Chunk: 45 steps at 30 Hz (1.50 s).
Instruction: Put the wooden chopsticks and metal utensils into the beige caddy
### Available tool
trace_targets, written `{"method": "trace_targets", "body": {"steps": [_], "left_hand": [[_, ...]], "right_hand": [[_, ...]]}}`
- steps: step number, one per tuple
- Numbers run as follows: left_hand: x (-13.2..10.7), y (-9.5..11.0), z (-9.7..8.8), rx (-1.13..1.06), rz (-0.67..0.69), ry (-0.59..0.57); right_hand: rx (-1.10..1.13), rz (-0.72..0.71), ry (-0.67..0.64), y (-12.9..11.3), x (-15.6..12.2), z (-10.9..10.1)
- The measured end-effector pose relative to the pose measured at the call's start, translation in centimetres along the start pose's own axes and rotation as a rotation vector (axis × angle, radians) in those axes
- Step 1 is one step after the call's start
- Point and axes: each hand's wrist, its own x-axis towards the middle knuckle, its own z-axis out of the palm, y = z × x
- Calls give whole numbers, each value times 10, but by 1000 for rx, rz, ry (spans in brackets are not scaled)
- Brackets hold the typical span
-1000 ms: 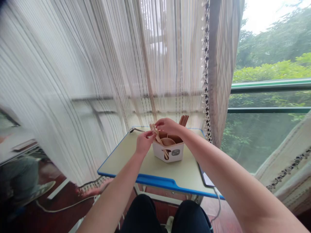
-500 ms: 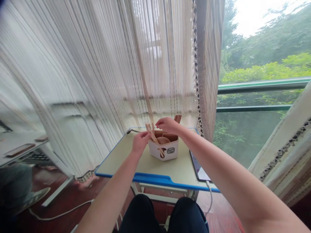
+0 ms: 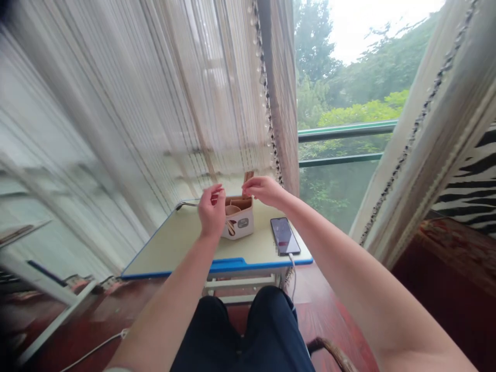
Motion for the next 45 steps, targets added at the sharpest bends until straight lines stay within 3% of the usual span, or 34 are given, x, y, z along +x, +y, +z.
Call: {"method": "trace_targets", "body": {"steps": [4,7,10,13,16,19,23,28,33,38,41,45], "left_hand": [[-37,18,37,-92,-1,-165],[-68,15,68,-125,-84,-296],[-97,-6,96,-146,-209,-388],[-119,-39,115,-114,-315,-368],[-133,-68,122,-65,-411,-376],[-138,-78,119,-104,-456,-341],[-136,-69,94,-189,-427,-255],[-128,-78,29,-108,-432,-105],[-108,-119,-44,-42,-587,95],[-75,-158,-104,-22,-638,284],[-54,-181,-128,7,-651,337],[-22,-219,-135,41,-773,341]], "right_hand": [[-2,98,94,23,-47,-17],[-14,164,213,61,-80,-23],[-62,230,380,106,-110,-21],[-128,296,487,143,-131,-14],[-168,312,514,161,-138,-5],[-146,291,540,160,-132,8],[-50,252,562,145,-118,40],[93,126,483,124,-99,108],[199,83,303,109,-60,186],[226,47,185,96,-9,251],[239,47,156,93,27,281],[102,70,218,102,89,308]]}}
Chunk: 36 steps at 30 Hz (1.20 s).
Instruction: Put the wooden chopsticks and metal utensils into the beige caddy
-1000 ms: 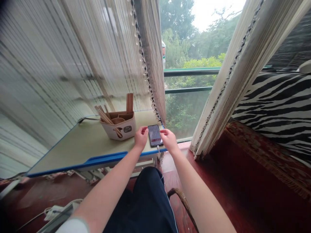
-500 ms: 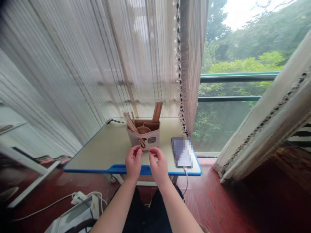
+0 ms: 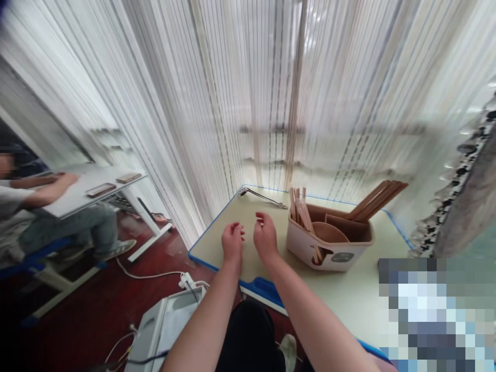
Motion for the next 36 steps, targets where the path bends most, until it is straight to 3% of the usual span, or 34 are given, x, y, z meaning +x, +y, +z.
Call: {"method": "trace_targets", "body": {"steps": [2,5,9,16,25,36], "left_hand": [[27,0,10,28,-39,-18],[65,2,23,166,51,-2],[89,-7,28,348,168,51],[89,-21,31,469,187,29],[90,-19,31,476,181,39],[89,-19,30,515,202,14]], "right_hand": [[-135,-11,63,8,33,14],[-375,-64,168,22,73,28],[-625,-130,188,43,97,41],[-883,-19,28,78,108,45],[-822,-81,-28,78,109,40],[-753,-127,134,71,102,38]]}}
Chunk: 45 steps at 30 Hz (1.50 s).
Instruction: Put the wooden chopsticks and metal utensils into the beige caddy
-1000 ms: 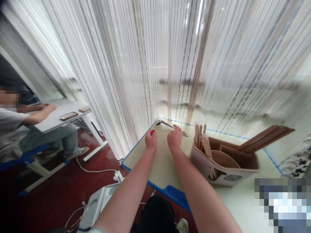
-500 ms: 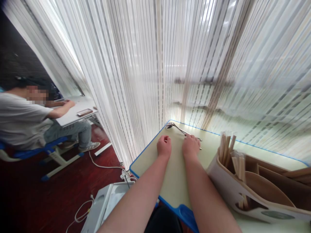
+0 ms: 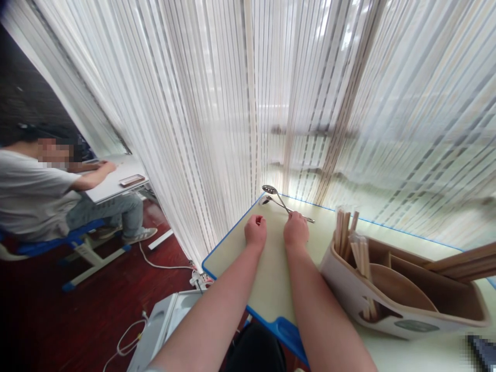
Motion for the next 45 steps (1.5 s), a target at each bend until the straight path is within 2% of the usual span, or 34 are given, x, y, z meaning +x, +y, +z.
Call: {"method": "trace_targets", "body": {"steps": [5,10,14,17,20,23,27,32,40,45], "left_hand": [[0,1,-1,-10,7,11],[2,3,-2,-156,-76,40],[9,-4,3,-478,-179,12],[18,-11,8,-760,-278,70],[24,-11,9,-1005,-349,101],[24,-7,7,-1139,-401,27],[22,-4,5,-1054,-382,-98],[19,-5,9,-968,-362,-157],[12,-4,16,-860,-334,-328],[11,-7,14,-845,-314,-352]], "right_hand": [[113,-35,189,0,1,5],[252,-158,185,-8,-1,10],[179,-333,148,-17,-5,9],[98,-443,97,-20,-7,7],[36,-482,58,-20,-11,6],[-8,-476,0,-20,-15,2],[-75,-421,-94,-25,-20,-4],[-172,-315,-220,-27,-28,-17],[-234,-182,-186,-25,-63,-46],[-75,-77,-217,-17,-59,-46]]}}
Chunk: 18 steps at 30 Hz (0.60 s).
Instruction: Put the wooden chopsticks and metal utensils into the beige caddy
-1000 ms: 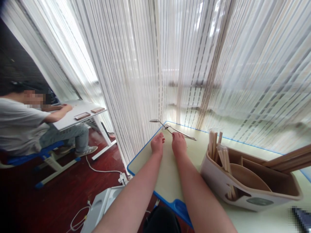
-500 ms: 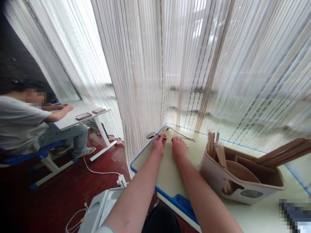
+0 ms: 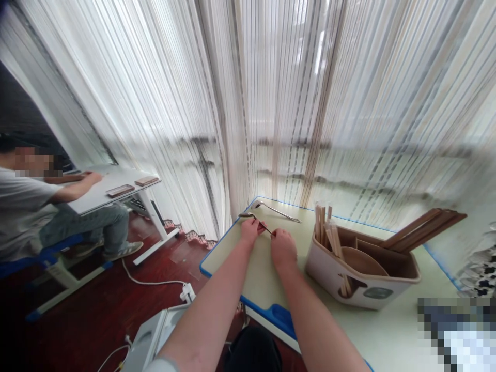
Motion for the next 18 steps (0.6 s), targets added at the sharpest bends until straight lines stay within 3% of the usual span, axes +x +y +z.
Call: {"method": "trace_targets", "body": {"steps": [4,11,18], "left_hand": [[-2,-1,-1,58,19,-8],[-4,0,2,217,2,17],[-3,1,6,448,2,55]], "right_hand": [[109,69,-36,6,5,-5],[60,66,60,3,3,-19],[55,80,43,9,7,-13]]}}
